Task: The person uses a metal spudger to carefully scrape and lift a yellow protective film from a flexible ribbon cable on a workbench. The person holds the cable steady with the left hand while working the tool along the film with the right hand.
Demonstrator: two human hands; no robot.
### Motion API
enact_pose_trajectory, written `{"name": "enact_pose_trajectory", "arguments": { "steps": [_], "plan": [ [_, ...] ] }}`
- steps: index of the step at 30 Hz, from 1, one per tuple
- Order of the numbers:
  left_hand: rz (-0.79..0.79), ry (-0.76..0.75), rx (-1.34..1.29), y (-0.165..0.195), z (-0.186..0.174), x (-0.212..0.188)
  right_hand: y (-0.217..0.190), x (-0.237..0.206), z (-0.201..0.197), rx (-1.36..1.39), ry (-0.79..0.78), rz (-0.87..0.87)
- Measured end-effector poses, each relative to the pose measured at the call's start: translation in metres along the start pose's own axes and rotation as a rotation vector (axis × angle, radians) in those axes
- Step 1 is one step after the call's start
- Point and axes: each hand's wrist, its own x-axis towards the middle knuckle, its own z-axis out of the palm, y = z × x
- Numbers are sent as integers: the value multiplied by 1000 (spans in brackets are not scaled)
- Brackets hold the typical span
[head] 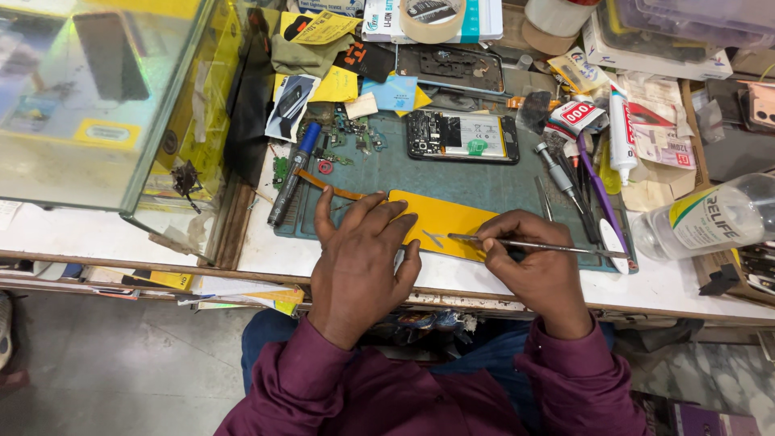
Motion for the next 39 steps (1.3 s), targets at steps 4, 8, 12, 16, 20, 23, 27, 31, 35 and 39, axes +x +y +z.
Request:
{"name": "enact_pose_trajectory", "arguments": {
  "steps": [4,8,12,16,20,23,27,31,35,39],
  "plan": [
    [3,5,5,0,1,0,2,1,-1,25,-41,-37],
    [2,-1,4,0,1,1,1,1,-1,-4,-5,-23],
    [-1,11,15,0,2,1,1,2,0,7,-19,-21],
    [-2,0,10,1,3,2,1,2,-1,-25,5,23],
    [-3,1,8,1,3,2,0,3,-1,-4,-13,1],
    [-4,-7,6,0,2,2,-1,2,-1,-26,-3,0],
    [-2,3,11,3,0,4,-2,3,-1,-20,-14,-23],
    [-3,-5,10,3,0,3,0,2,-1,-55,1,-9],
    [-1,-9,15,-5,10,-5,0,3,-2,-9,-14,-1],
    [-2,-2,10,-39,24,-27,0,4,-1,3,-27,63]
  ]
}}
